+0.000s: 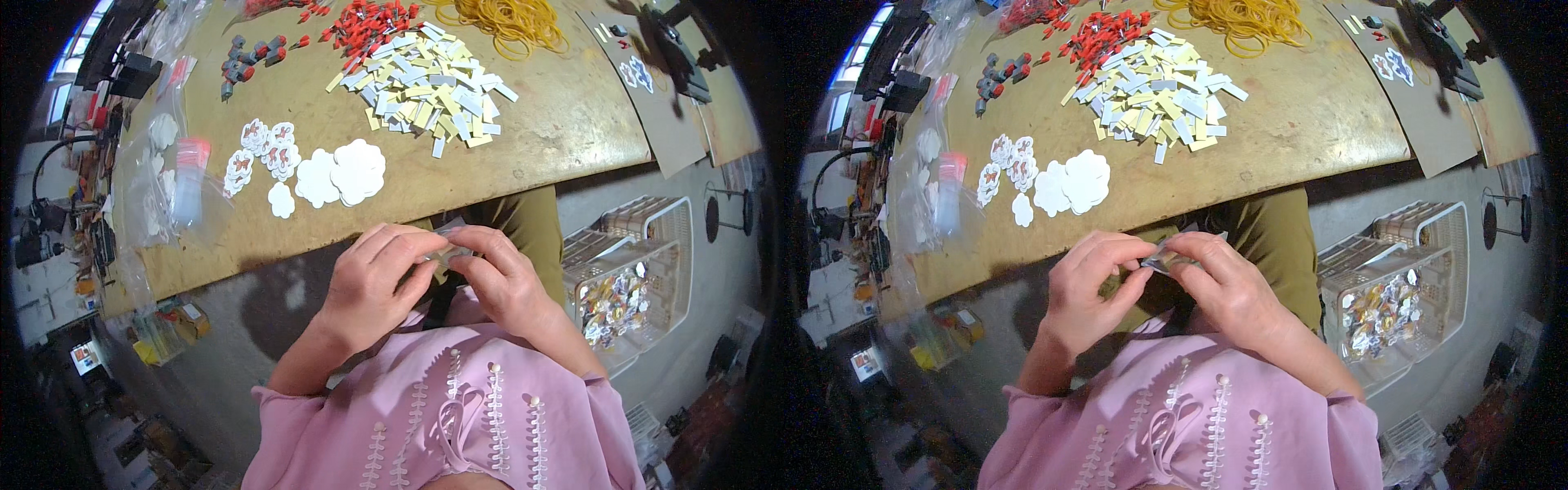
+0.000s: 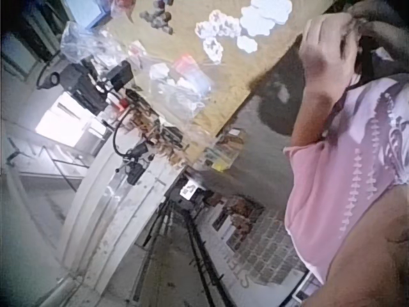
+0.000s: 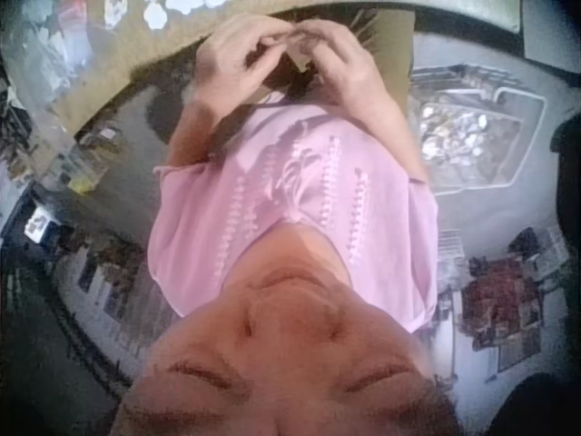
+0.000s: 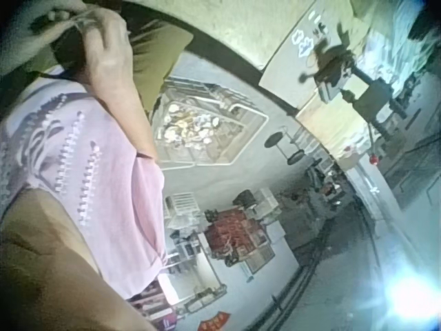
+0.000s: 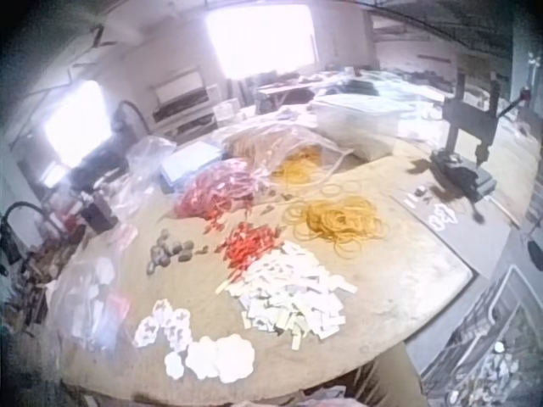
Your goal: The person repeatedly picks white cloud-shaped cutouts, small rectangular pieces, and yellow rubber bands from a table, then bundles them together by hand. The assembled bundles are placed into a clear plastic bag on the table. The process is repeated continuously throughout the clip.
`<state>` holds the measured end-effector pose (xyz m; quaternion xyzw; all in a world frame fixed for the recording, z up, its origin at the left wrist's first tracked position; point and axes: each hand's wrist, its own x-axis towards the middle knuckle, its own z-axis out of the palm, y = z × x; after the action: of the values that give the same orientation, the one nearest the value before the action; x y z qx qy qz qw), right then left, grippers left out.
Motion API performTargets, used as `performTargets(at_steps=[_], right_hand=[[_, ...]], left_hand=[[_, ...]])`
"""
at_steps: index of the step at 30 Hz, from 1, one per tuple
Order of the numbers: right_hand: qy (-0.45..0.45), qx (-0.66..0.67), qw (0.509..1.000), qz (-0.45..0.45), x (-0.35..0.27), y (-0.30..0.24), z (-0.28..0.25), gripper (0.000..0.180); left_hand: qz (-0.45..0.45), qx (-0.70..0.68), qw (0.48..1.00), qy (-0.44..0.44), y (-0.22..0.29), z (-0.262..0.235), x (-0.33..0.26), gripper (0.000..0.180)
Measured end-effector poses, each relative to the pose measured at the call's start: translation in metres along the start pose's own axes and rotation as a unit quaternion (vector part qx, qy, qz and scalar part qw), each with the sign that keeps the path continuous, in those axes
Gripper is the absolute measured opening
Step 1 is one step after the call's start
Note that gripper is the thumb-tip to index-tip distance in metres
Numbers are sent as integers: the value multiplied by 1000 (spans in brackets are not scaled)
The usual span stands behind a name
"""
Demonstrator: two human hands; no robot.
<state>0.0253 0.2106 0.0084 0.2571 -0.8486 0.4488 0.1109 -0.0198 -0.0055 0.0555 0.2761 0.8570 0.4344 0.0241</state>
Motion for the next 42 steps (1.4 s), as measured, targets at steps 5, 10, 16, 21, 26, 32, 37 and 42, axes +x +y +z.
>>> performTargets(at_steps=[5,10,16,21,26,32,37,42], right_hand=[[-11,-9,1000,15,0,1,0,25],[-38,3,999,4,-1,-7,-8,27],[-50,-17,998,27,-3,1,4,30],[-59,-20,998,31,-9,4,9,29],[-29,-15,998,47,-7,5,-5,32],[-20,8,1000,18,17,-2,-10,29],[-1,26,1000,6,17,-5,-5,29],[-36,49,997,38,4,-4,-8,34]], left_hand=[[-54,-7,998,13,-9,-12,-5,21],[-20,105,993,53,-31,-59,11,12],[-64,225,954,186,-142,-138,89,24],[-138,295,920,217,-246,-192,109,31],[-218,304,922,97,-181,-172,121,29],[-103,-91,990,-20,-29,-72,45,25],[74,-22,994,-83,-1,-28,26,29],[123,25,982,-140,-2,-21,30,30]])
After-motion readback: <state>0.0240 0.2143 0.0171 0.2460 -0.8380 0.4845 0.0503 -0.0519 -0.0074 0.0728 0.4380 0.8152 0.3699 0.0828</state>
